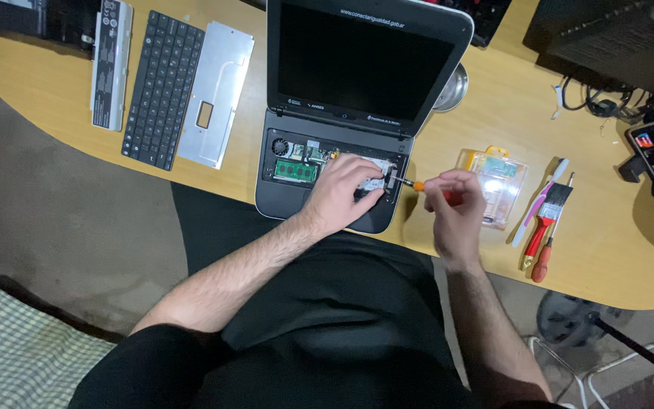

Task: The person disassembles a white laptop by removing screws from the back cover, then flips it over to remove the keyboard and a metal cover. They proceed to unscrew and remove the hard drive from the internal chassis.

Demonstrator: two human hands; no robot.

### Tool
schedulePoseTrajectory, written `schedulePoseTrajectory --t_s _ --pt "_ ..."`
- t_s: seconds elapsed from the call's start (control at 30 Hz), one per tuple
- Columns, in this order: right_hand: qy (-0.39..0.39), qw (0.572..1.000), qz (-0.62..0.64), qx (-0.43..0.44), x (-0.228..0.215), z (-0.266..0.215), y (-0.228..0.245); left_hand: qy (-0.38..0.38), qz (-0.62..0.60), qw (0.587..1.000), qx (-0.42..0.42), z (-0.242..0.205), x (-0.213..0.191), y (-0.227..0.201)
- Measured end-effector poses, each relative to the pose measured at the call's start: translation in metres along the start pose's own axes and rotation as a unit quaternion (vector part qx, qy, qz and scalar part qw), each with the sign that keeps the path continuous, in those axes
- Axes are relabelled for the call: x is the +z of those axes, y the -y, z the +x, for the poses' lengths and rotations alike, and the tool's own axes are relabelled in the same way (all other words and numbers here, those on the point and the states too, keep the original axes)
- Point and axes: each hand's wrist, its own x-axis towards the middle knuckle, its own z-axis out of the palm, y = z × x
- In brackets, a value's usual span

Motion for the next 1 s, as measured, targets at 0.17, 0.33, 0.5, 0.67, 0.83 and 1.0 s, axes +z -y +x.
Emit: schedulePoseTrajectory --t_s 0.17,0.33,0.5,0.67,0.83,1.0 --pt "-0.054 0.975 0.163 0.142 0.020 -0.017 0.004 -0.015 -0.111 0.992 -0.055 0.008 -0.026 -0.036" --pt "-0.060 0.966 0.184 0.173 0.025 -0.026 0.002 -0.005 -0.168 0.982 -0.082 0.012 -0.033 -0.049" --pt "-0.046 0.964 0.205 0.164 0.013 -0.025 -0.036 -0.020 -0.182 0.975 -0.127 0.014 -0.034 -0.048" --pt "-0.010 0.952 0.247 0.183 0.009 -0.038 -0.015 -0.028 -0.269 0.935 -0.231 0.011 -0.028 -0.049" --pt "0.114 0.922 0.336 0.159 0.010 -0.048 -0.054 -0.006 -0.354 0.891 -0.283 0.008 -0.014 -0.059" --pt "0.124 0.977 0.117 0.126 0.009 -0.041 -0.064 0.040 -0.367 0.877 -0.307 0.007 -0.007 -0.070"
